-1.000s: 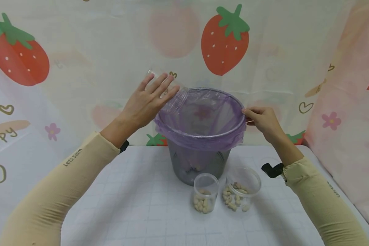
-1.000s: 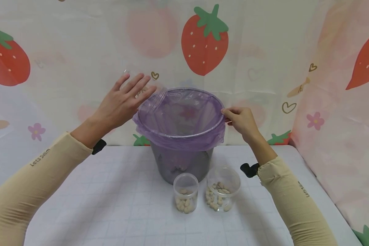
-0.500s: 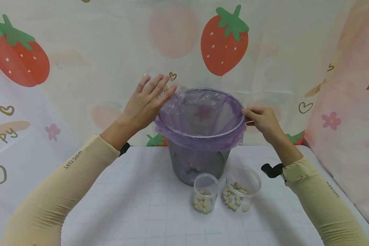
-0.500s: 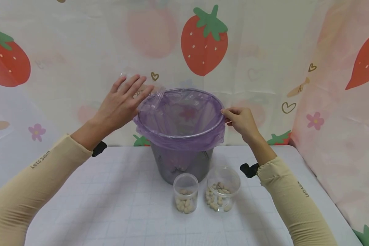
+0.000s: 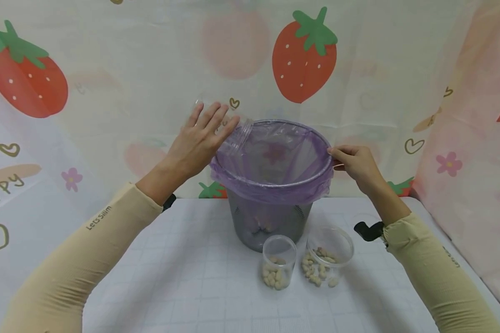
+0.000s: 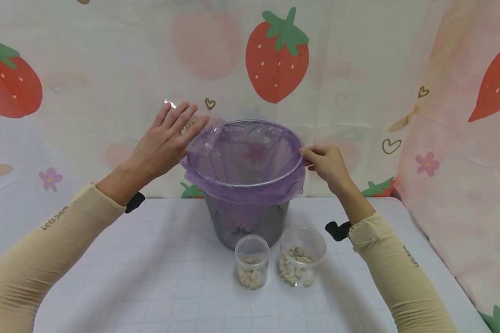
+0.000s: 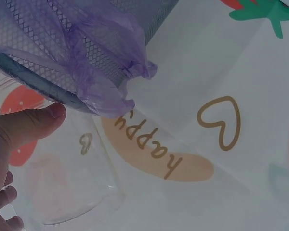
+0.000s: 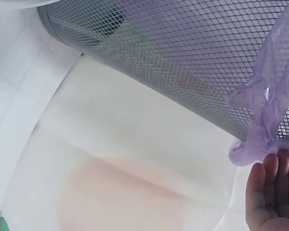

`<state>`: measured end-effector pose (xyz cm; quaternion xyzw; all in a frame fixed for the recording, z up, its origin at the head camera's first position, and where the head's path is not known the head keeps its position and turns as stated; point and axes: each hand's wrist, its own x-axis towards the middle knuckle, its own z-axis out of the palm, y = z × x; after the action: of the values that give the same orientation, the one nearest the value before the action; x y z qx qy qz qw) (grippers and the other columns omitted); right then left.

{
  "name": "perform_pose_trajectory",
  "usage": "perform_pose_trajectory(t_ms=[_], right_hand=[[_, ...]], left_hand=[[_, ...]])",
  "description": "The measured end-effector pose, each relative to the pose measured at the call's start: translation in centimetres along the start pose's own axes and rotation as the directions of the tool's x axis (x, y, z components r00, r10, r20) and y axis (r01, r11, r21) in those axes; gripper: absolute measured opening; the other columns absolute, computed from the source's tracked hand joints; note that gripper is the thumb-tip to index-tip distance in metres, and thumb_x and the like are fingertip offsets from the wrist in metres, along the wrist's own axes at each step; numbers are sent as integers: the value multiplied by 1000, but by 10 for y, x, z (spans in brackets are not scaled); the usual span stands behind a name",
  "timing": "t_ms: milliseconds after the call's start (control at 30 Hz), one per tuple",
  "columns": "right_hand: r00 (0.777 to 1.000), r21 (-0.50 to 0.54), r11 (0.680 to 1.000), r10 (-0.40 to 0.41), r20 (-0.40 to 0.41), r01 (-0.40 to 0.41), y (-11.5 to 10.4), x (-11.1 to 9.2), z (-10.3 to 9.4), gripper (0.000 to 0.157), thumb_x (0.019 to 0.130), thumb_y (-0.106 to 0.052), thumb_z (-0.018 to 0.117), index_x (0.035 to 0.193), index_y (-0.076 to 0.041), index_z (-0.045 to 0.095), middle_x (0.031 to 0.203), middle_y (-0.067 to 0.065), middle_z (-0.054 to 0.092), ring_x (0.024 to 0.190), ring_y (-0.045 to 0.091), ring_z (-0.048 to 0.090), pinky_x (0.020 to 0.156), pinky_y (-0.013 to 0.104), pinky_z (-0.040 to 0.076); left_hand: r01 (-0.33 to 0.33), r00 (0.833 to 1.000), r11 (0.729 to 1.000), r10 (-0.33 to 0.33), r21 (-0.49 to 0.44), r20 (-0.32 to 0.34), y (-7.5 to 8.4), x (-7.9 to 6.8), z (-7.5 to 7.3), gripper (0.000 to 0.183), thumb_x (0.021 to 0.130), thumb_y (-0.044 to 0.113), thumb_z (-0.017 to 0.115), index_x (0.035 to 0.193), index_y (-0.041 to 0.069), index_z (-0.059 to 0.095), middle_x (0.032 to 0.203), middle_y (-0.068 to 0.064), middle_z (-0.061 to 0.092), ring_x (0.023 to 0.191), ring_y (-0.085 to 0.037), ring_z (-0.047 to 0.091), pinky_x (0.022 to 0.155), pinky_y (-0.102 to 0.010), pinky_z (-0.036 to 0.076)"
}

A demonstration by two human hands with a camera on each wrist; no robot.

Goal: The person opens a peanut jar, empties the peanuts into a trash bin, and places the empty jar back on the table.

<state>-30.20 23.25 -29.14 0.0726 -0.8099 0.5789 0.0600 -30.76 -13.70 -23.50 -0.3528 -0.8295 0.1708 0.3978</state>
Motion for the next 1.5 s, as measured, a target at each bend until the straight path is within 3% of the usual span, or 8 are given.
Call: perform_pose_trajectory(t_ms=[400, 567, 667, 800, 1200, 1500], right_hand=[[1000, -20, 1000, 10, -13, -10, 1, 0, 0, 49, 98, -29, 58, 122, 14, 58, 74, -22, 64, 75, -3, 63, 75, 14, 55], [1000, -18, 1000, 1, -9, -1, 1, 1, 0, 48, 98, -28, 58, 121, 14, 58, 74, -22, 65, 76, -3, 64, 76, 16, 56], [1000, -11, 1000, -5, -7, 5, 1, 1, 0, 48, 98, -27, 58, 122, 15, 57, 74, -22, 65, 75, -3, 64, 76, 16, 56], [1000, -2, 1000, -13, 0, 13, 1, 2, 1, 49, 98, -25, 58, 122, 16, 56, 73, -23, 65, 75, -4, 63, 75, 14, 55], [1000, -9, 1000, 0, -8, 0, 1, 0, 0, 48, 98, -27, 58, 122, 15, 58, 74, -23, 65, 75, -4, 64, 76, 16, 56], [1000, -6, 1000, 1, -8, -2, 1, 0, 0, 49, 98, -27, 58, 123, 15, 57, 74, -23, 64, 75, -3, 64, 76, 16, 56]], left_hand=[[34, 999, 999, -34, 2, -28, 0, -1, 0, 59, 87, 3, 65, 142, 10, 46, 143, -21, 47, 132, -38, 43, 112, -57, 35], [63, 997, 998, -64, -31, -40, -1, -3, -1, 72, 76, 6, 77, 140, 9, 45, 140, -21, 48, 130, -39, 44, 110, -57, 37], [76, 997, 996, -77, -36, -22, -1, -4, -2, 86, 67, 13, 87, 141, 8, 43, 140, -22, 48, 129, -39, 44, 109, -57, 37], [93, 996, 995, -93, -40, 6, -2, -4, -4, 93, 63, 20, 92, 141, 8, 43, 141, -22, 48, 130, -39, 43, 109, -56, 37], [189, 981, 975, -183, -120, 59, -4, -9, -8, 95, 67, 27, 90, 143, 3, 39, 143, -24, 46, 132, -41, 43, 109, -58, 37], [183, 983, 976, -180, -118, 34, -5, -12, -7, 96, 65, 27, 91, 143, 4, 40, 140, -24, 48, 129, -41, 44, 107, -57, 38]])
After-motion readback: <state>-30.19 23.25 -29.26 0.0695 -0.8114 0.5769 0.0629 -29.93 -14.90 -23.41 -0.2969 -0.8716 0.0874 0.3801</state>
